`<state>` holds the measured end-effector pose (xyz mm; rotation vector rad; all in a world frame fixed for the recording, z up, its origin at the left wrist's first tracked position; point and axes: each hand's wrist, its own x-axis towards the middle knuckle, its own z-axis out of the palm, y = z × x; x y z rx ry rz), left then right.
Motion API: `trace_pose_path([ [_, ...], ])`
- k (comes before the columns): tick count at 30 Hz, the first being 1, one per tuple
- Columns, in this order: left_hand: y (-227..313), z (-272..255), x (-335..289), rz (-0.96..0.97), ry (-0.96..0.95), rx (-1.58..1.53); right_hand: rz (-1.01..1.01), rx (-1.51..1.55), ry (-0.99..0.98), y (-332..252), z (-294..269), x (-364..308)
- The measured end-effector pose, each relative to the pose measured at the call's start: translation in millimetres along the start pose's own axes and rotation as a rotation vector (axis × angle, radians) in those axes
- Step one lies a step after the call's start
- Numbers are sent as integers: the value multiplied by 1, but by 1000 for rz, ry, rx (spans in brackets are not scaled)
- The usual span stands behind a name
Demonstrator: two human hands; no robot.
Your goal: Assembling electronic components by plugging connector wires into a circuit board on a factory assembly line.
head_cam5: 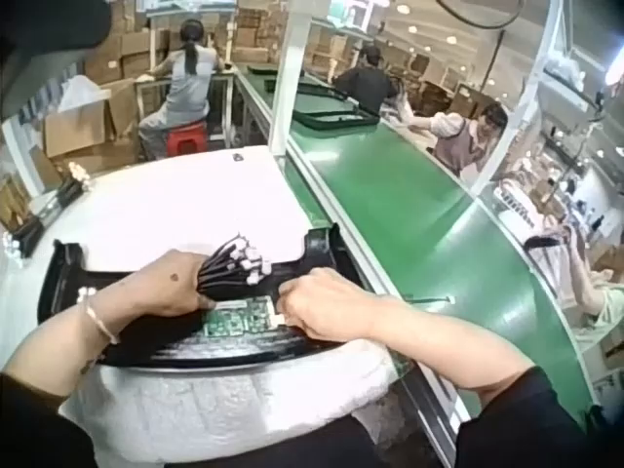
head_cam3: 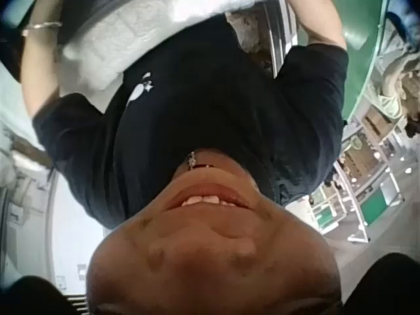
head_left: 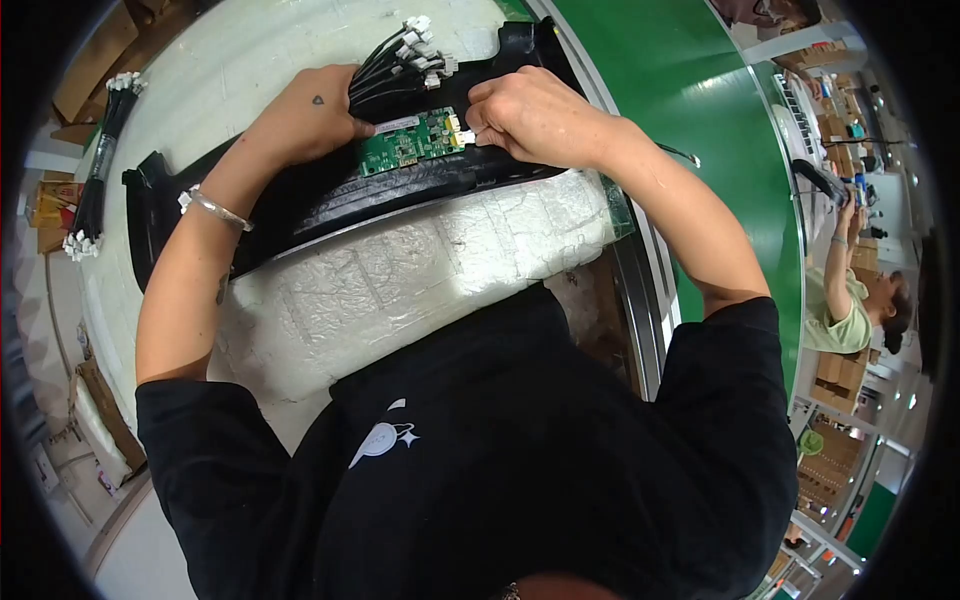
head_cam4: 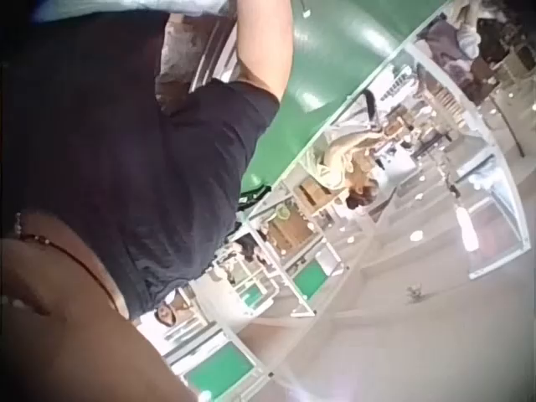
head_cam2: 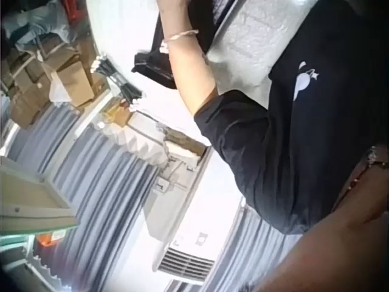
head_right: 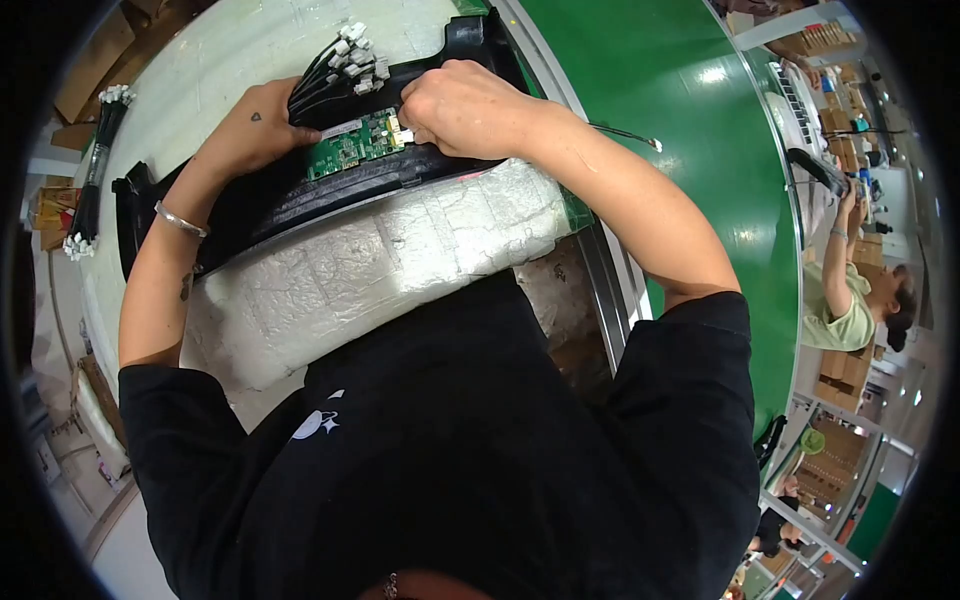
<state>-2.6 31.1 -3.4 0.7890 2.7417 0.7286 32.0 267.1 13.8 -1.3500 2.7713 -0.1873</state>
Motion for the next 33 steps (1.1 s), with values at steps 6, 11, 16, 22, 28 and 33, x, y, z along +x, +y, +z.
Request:
trace_pose_path([
  [6, -3, 4, 6, -41, -9, -10, -25, -19, -86, 5, -4, 8],
  [11, -3, 0, 11, -70, 7, 23, -66, 41, -24, 12, -2, 12],
  [16, 20, -12, -1, 8, 26, 54, -91, -46, 26, 4, -6, -2],
  [22, 20, -7, -26, -74, -45, -92, 0, 323, 197, -40, 1, -15],
  [28, 45, -88, -27, -224, 274, -495, -39, 236, 344, -51, 18, -52],
  [33, 52, -170, -60, 422, 441, -1555, 6, -66, 628, -42, -9, -81],
])
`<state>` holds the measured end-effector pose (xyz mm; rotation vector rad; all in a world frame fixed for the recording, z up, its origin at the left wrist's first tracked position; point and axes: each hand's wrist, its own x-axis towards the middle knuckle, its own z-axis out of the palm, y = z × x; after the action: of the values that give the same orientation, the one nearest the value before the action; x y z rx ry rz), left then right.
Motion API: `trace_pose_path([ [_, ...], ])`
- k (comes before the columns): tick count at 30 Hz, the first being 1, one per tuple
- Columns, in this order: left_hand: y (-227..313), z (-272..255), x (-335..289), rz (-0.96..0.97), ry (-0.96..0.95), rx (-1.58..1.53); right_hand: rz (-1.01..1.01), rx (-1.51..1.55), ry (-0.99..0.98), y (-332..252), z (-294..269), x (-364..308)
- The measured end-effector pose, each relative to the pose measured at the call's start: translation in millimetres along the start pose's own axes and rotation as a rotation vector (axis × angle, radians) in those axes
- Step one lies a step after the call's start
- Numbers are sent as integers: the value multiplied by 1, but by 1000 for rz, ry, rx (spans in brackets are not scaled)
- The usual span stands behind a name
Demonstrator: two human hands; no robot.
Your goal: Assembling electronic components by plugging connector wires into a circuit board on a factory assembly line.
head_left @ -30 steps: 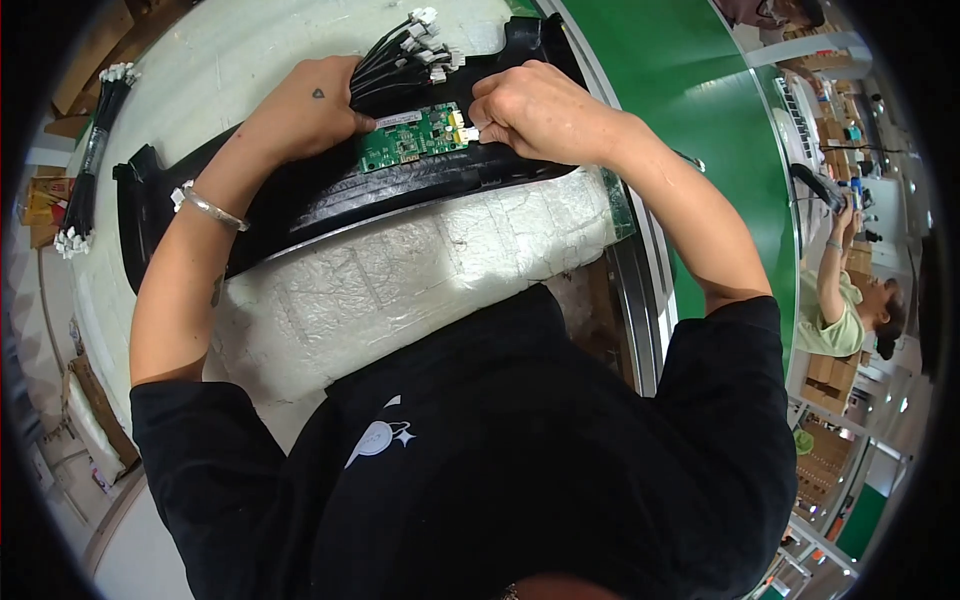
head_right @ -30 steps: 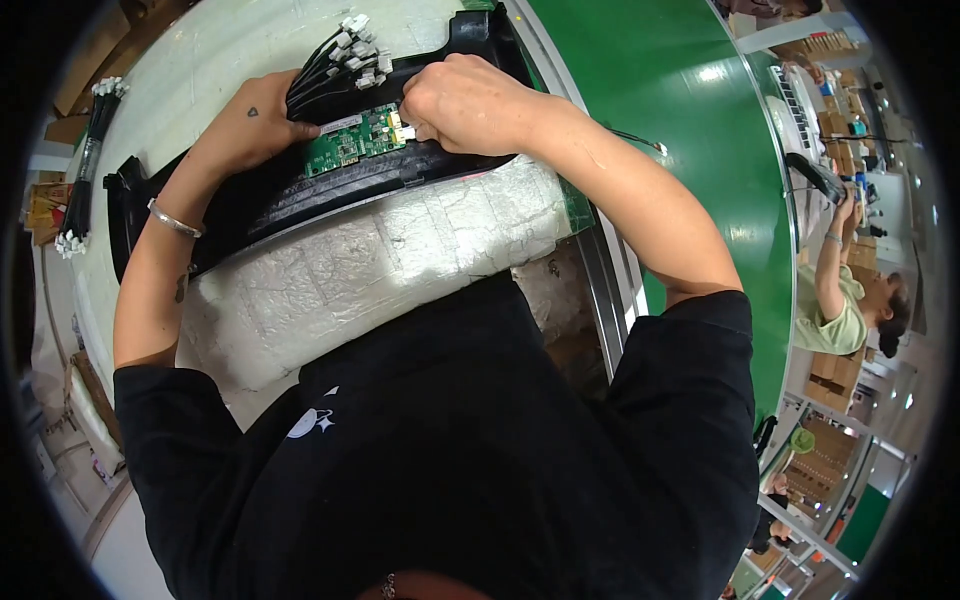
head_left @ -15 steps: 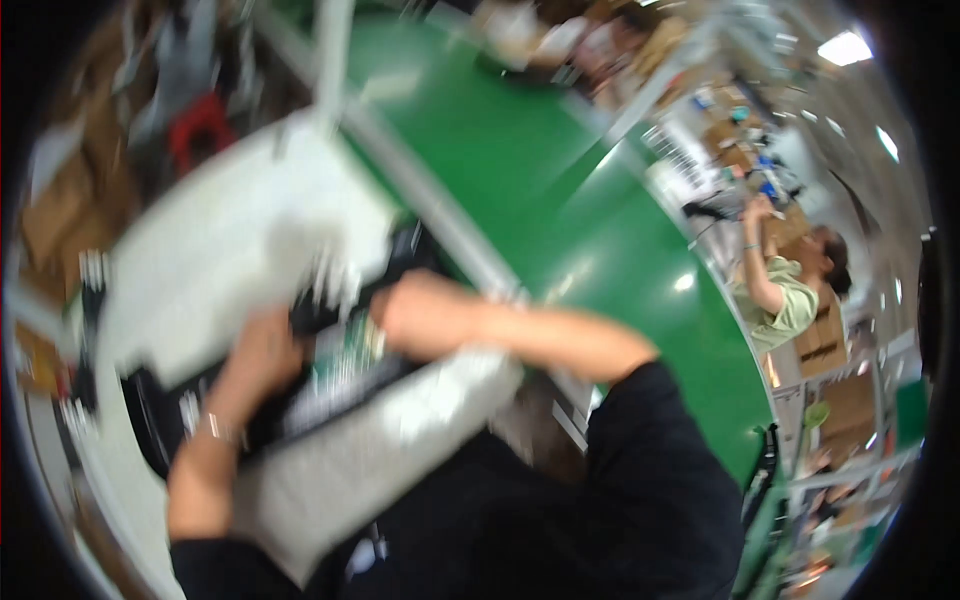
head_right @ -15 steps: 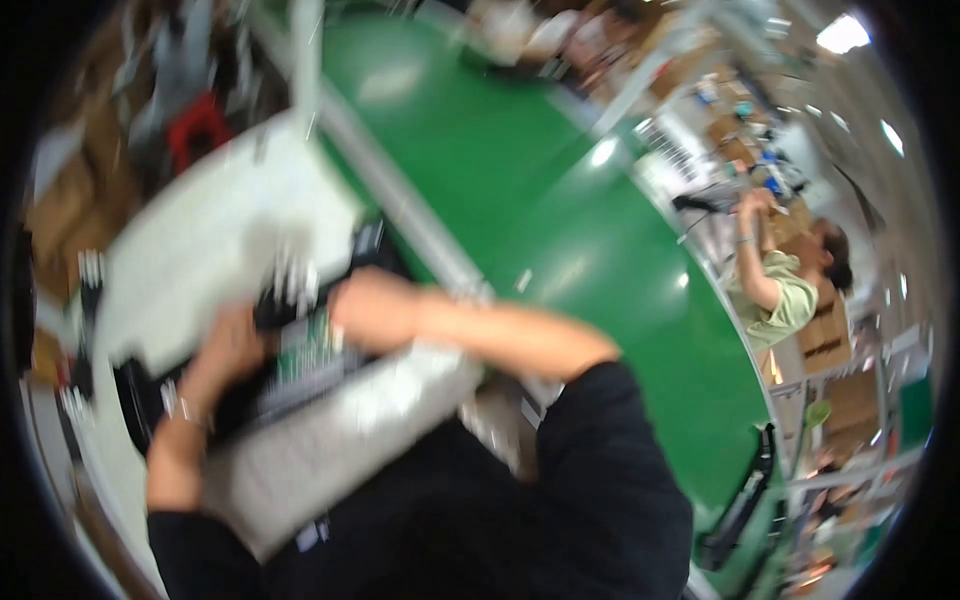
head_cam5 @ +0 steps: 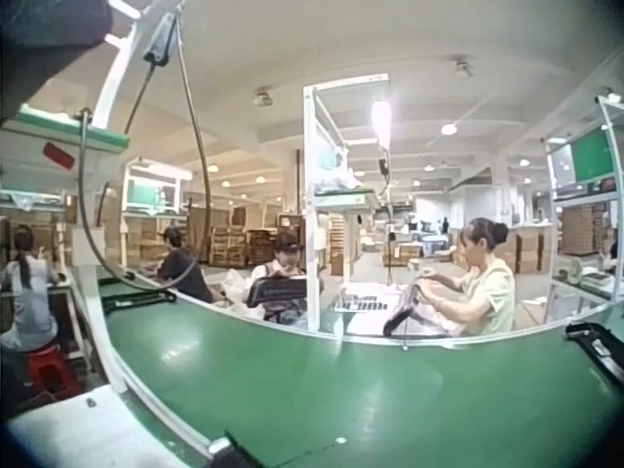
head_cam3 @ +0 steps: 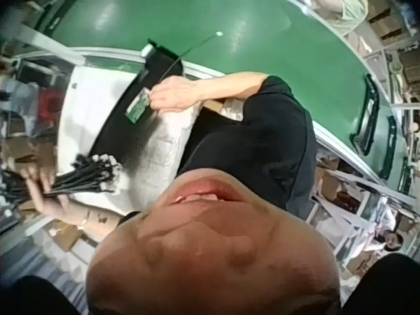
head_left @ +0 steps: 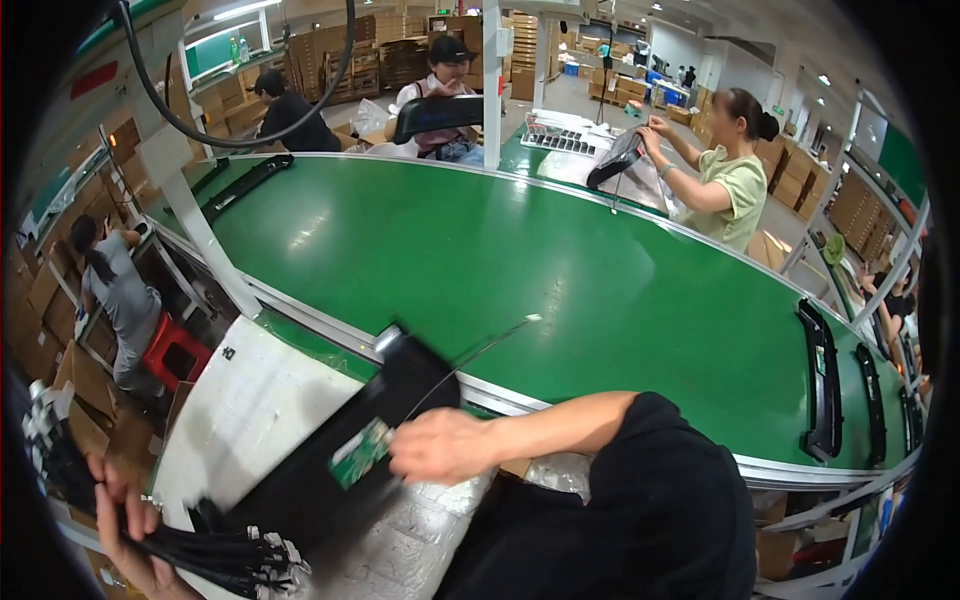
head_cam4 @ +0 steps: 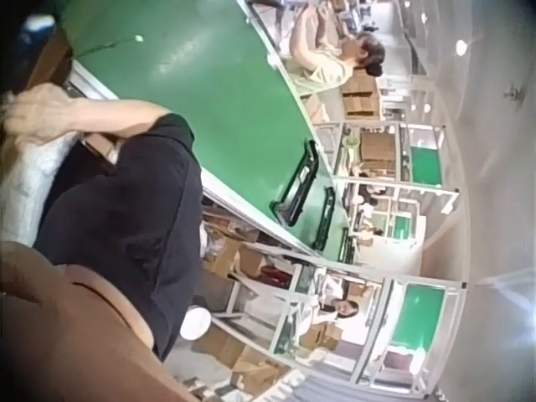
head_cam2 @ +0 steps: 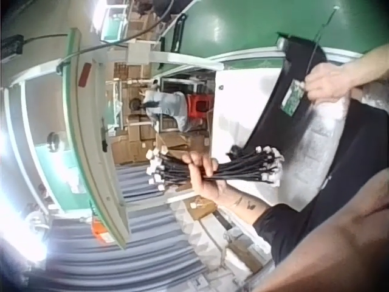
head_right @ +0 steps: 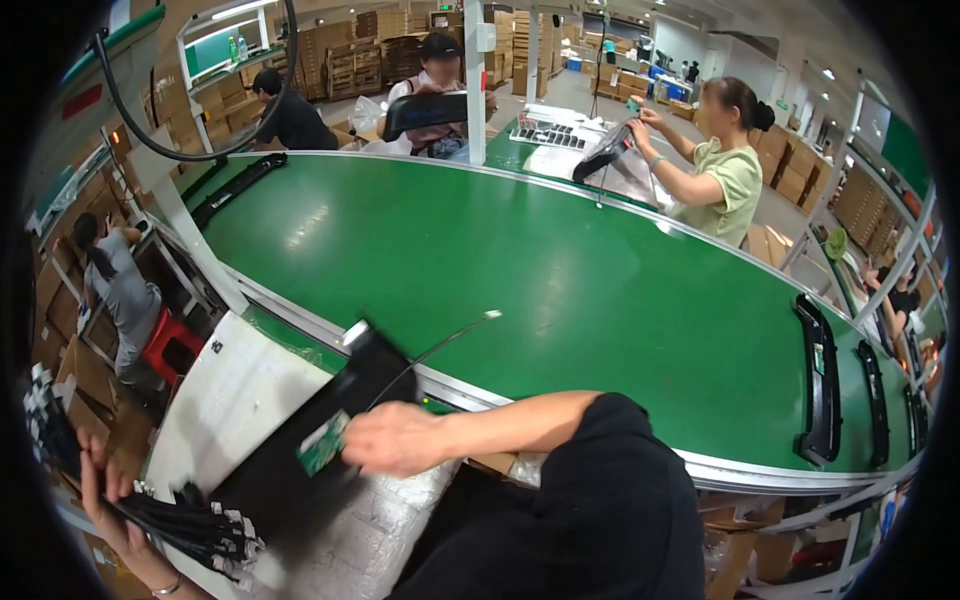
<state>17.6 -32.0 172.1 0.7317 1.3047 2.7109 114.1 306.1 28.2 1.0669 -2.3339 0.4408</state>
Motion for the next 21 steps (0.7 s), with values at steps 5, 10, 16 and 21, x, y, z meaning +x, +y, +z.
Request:
trace_pose_path([
  [5, -28, -10, -6, -201, 182, -186, 449, -444, 174, 59, -63, -58],
  [10, -124, -40, -26, -651, 415, -485, 787, -618, 131, 201, -89, -134],
  [16, -197, -40, -12, -539, 349, -191, 934, -933, 103, 249, -54, -70],
  [21, -201, -47, -8, -497, 443, -232, 907, 868, -19, 129, 64, 101],
])
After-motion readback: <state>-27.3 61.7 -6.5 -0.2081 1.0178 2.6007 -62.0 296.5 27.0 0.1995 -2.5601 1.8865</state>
